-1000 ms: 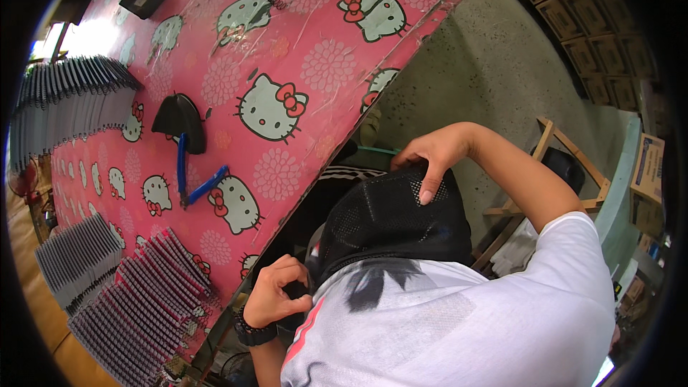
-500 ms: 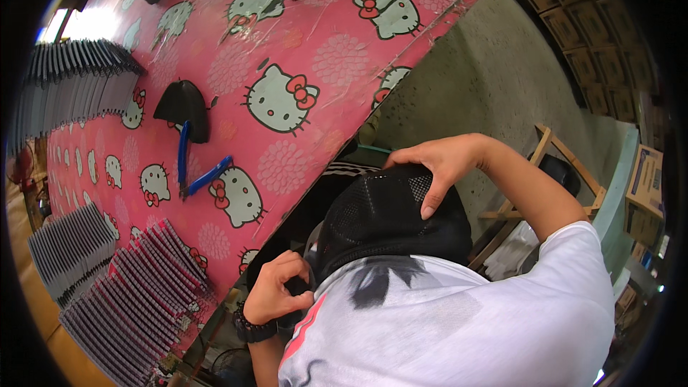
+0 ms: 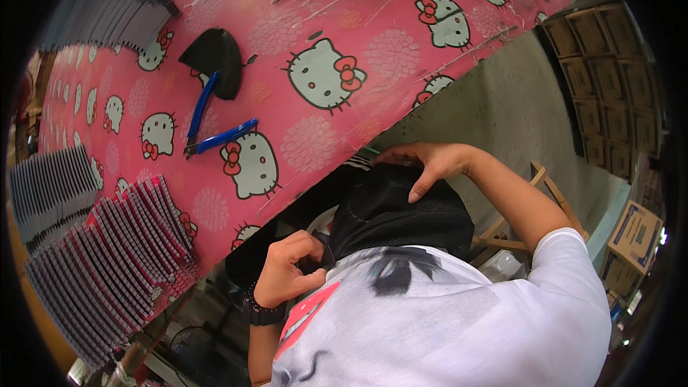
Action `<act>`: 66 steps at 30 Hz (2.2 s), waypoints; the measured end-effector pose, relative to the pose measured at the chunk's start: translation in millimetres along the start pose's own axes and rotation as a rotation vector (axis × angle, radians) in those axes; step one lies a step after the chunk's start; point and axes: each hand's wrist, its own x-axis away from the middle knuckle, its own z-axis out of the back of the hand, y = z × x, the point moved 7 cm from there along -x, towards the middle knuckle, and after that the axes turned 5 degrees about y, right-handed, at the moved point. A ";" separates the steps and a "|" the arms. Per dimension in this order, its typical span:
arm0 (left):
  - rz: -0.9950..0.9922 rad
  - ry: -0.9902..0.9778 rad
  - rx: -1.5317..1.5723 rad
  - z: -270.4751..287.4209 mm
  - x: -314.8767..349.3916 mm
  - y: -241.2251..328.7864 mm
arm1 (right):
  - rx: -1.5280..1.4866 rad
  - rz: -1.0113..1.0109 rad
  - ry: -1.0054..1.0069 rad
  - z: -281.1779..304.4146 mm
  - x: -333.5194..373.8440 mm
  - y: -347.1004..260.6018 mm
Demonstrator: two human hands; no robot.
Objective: The person uses pliers to trim the excess ends of the spiral binding on stacks of notebooks. They work through multiple stacks of pink and yellow notebooks, cutting the wire and placing the trimmed pieces into a mesh bag.
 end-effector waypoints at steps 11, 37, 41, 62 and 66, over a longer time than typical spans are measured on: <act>-0.006 0.052 0.028 1.9 3.2 -5.8 | 0.196 -0.100 0.041 5.4 -2.7 -3.8; 0.222 -0.325 0.139 -72.4 -92.5 15.6 | 0.251 -0.006 -0.076 -15.9 36.2 -20.6; 0.212 -0.327 0.288 -69.6 -88.7 16.6 | 0.189 -0.008 -0.071 -15.0 38.3 -27.7; 0.180 -0.233 0.290 -64.3 -78.0 21.5 | 0.239 0.040 -0.061 -18.6 28.3 -37.1; 0.174 -0.249 0.267 -62.5 -76.7 22.1 | 0.195 0.036 -0.078 -18.9 29.1 -40.2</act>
